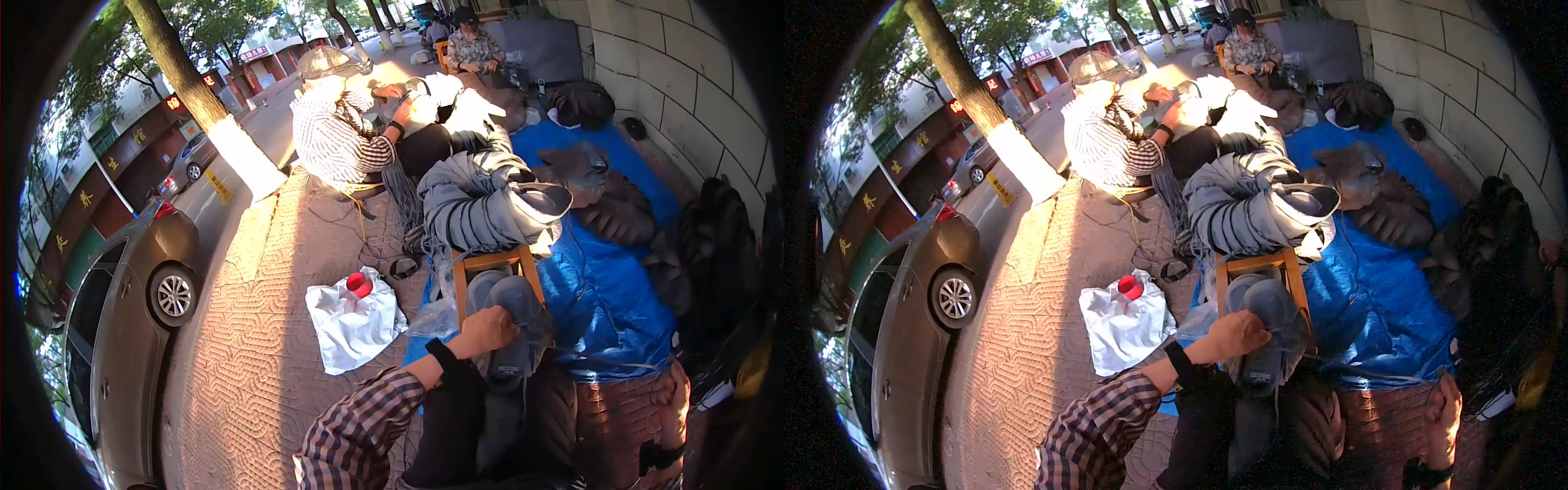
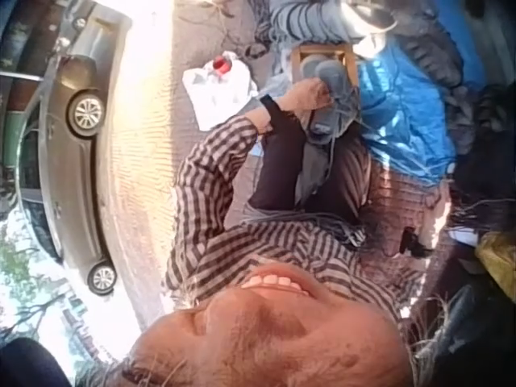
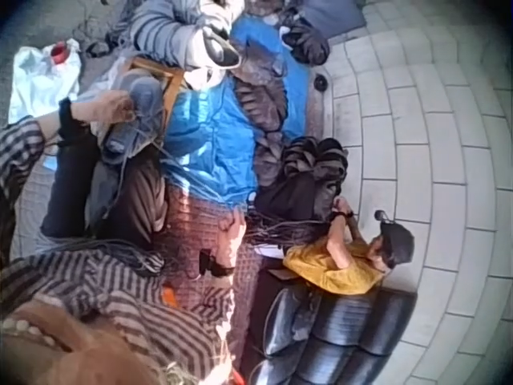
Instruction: The recorder is lacing a grey sneaker while sitting in an outdoor workspace.
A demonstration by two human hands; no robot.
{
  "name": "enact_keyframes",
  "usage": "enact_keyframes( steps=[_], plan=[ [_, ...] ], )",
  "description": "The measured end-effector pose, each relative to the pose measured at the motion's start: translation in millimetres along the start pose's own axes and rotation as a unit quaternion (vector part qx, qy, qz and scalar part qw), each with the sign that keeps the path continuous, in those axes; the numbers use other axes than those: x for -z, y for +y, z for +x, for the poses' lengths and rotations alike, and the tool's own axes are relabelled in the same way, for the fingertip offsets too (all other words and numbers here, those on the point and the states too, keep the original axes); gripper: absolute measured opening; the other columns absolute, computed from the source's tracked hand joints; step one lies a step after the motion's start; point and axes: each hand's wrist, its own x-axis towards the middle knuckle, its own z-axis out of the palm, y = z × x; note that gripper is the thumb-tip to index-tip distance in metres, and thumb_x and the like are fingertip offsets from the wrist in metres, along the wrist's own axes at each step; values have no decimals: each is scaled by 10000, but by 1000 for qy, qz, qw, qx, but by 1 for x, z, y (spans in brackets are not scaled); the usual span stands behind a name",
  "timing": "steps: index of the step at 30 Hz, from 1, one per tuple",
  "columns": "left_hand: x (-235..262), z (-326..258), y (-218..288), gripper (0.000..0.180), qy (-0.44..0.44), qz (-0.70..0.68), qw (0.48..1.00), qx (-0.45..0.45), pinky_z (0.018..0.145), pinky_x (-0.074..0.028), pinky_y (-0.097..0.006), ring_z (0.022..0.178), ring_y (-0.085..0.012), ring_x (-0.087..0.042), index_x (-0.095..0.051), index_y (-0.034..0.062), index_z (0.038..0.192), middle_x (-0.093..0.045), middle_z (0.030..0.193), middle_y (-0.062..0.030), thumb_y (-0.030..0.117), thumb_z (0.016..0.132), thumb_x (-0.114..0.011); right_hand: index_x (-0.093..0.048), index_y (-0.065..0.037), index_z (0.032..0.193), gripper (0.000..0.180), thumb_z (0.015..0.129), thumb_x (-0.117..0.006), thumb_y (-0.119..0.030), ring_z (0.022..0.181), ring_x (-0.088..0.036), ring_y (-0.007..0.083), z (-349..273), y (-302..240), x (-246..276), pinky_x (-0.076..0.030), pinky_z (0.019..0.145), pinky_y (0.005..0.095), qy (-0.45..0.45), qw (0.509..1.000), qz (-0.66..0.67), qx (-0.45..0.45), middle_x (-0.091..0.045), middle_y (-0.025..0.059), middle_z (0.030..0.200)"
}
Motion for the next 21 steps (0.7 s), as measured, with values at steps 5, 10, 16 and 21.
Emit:
enact_keyframes(
  steps=[5,10,16,21],
  plan=[
    [-5,-1,-18,274,-33,-124,991,-47,726,-485,-353,797,-232,-628,-661,0,934,-667,823,-123,256,835,-655,-530,-166,829,126,933,-535,-238,437,-296,18,-13,13,13,-200,379,174,-98,994,-52,8,-348,-85,577],
    [8,-1,-51,279,-120,-308,932,-152,827,-497,-303,901,-180,-616,-555,8,1095,-624,1020,-77,108,851,-647,-571,-58,1051,200,940,-528,-219,673,-445,48,-5,44,26,-371,572,182,-37,977,-197,80,-483,-16,774],
    [2,-29,-27,173,30,-277,942,-186,644,-451,-264,748,-115,-550,-567,55,941,-554,830,-15,-15,794,-627,-525,-92,1244,324,951,-545,-229,495,-332,-6,33,-30,87,-227,398,166,-126,989,61,55,-399,-94,620],
    [-29,-64,16,207,70,-288,954,36,605,-474,-245,714,-118,-586,-530,37,1038,-571,908,-37,31,846,-606,-621,-106,1180,313,883,-614,-206,613,-517,66,8,-16,18,-407,485,222,-6,837,-545,57,-653,10,822]
  ],
)
